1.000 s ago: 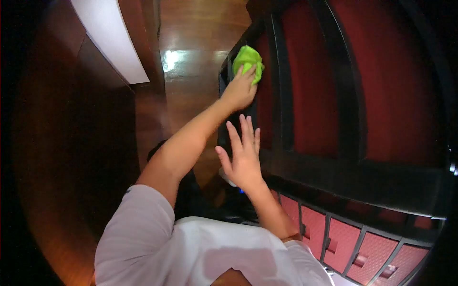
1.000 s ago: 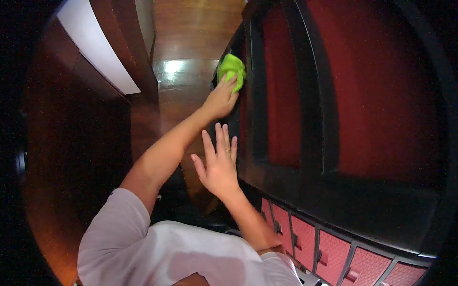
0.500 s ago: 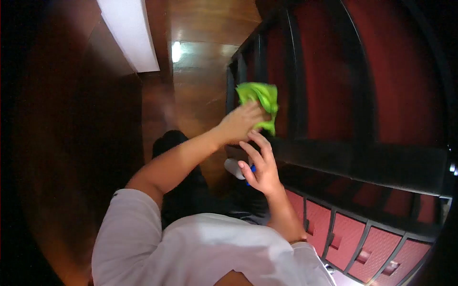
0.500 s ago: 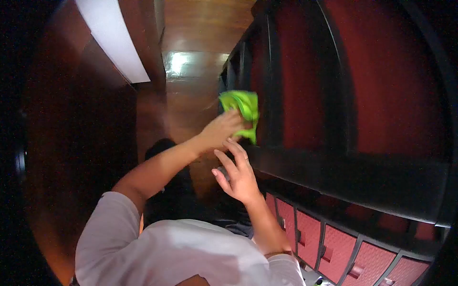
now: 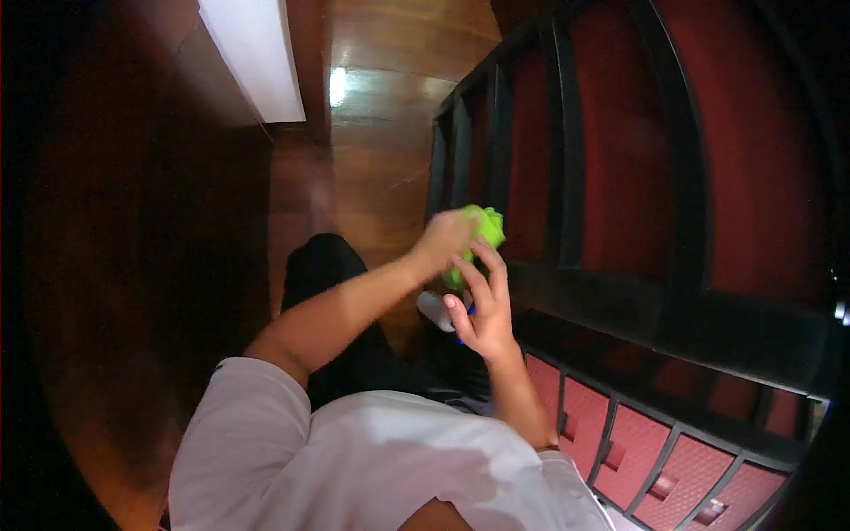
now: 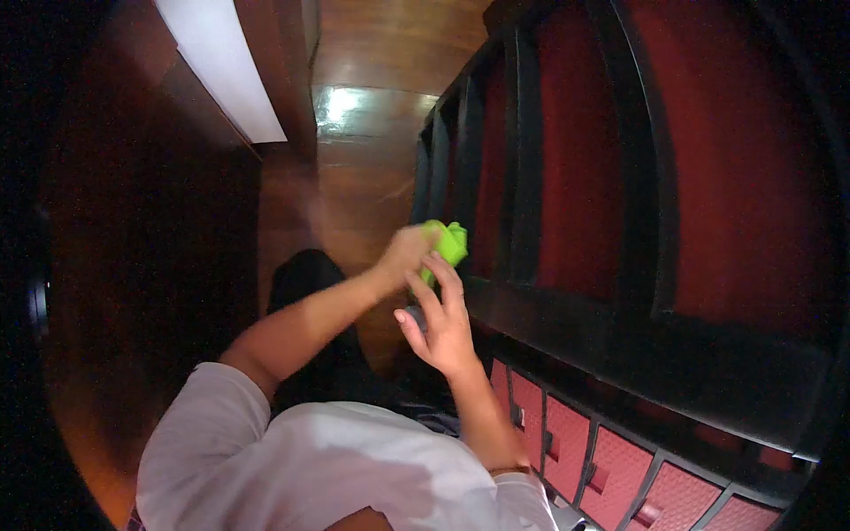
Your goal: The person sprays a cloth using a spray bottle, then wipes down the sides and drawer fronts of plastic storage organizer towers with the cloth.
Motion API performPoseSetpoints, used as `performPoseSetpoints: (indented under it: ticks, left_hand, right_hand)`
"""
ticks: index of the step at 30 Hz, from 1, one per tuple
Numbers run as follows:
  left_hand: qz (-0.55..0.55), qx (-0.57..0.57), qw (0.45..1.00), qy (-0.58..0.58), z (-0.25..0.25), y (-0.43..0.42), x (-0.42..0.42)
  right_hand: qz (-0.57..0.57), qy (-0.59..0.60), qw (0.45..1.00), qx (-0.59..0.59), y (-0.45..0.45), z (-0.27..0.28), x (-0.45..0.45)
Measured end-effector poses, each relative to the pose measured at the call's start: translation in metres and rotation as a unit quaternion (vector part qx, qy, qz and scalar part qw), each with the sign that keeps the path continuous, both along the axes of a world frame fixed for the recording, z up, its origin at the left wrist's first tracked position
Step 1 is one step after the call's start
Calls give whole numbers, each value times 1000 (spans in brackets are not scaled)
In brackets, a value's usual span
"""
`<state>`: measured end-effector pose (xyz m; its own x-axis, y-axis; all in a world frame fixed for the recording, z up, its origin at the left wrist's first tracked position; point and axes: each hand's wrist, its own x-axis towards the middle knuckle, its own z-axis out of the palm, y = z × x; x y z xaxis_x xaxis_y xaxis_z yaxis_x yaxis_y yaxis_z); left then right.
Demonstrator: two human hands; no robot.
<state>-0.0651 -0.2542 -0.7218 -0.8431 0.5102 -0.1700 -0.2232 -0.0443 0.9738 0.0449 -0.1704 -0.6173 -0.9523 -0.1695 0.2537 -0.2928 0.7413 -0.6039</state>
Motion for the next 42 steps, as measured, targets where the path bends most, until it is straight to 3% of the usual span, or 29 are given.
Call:
performPoseSetpoints:
  ticks: [1, 2, 3, 6, 9, 11, 14, 16, 17, 18, 20, 21, 22, 25, 28, 30, 34, 42]
  left_hand:
    - [14, 53, 984, -169, -11, 1, -10]
    - [98, 291, 880, -363, 18, -7, -16]
    - [54, 393, 805, -441, 20, -20, -29]
    - [-29, 514, 750, -415, 24, -41, -37]
    - [-47, 560, 726, -396, 24, -52, -31]
    - [-34, 541, 756, -367, 29, -56, -26]
    - [-4, 468, 803, -367, 29, -66, -21]
    - [25, 390, 847, -360, 19, -64, -22]
    - [74, 347, 880, -314, 25, -56, -21]
    - [48, 271, 930, -245, 28, -47, -19]
    - [-5, 105, 990, -98, 34, -27, -16]
    - [-16, 51, 989, 136, 27, -5, -12]
    - [-25, -6, 931, 363, 17, 12, -10]
    - [-50, -51, 816, 573, 10, 7, -19]
    - [-14, 35, 845, 533, -12, 29, -37]
    - [42, 23, 849, 526, -12, 40, -59]
    - [86, 7, 850, 519, -3, 52, -102]
    - [109, -36, 849, 516, -3, 66, -160]
  right_hand:
    - [-17, 10, 1000, -18, -2, 2, 0]
    - [-35, 21, 999, -36, -2, 2, -1]
    - [-35, 25, 999, -30, -1, 1, 0]
    - [-111, 64, 980, -154, -11, -12, -9]
    - [-166, -53, 916, -362, -24, -12, -26]
    - [-190, -152, 854, -459, -30, -4, -33]
    - [-147, -105, 972, -152, -29, -5, -35]
    - [-147, -83, 985, -37, -34, 7, -32]
    - [-136, -78, 987, 40, -33, 11, -30]
    - [-123, -73, 983, 115, -32, 12, -28]
    - [-113, -13, 991, 68, -29, 3, -21]
    - [-102, 15, 993, 58, -25, 0, -16]
    - [-89, 44, 994, 48, -22, -3, -12]
    - [-72, 54, 996, 24, -14, 2, -5]
    - [-71, 16, 997, -2, -5, 0, -3]
    - [-51, -27, 998, 12, -3, 1, -6]
    - [-76, -62, 992, -79, -5, -7, -30]
    - [-234, -106, 966, 27, -13, -35, -88]
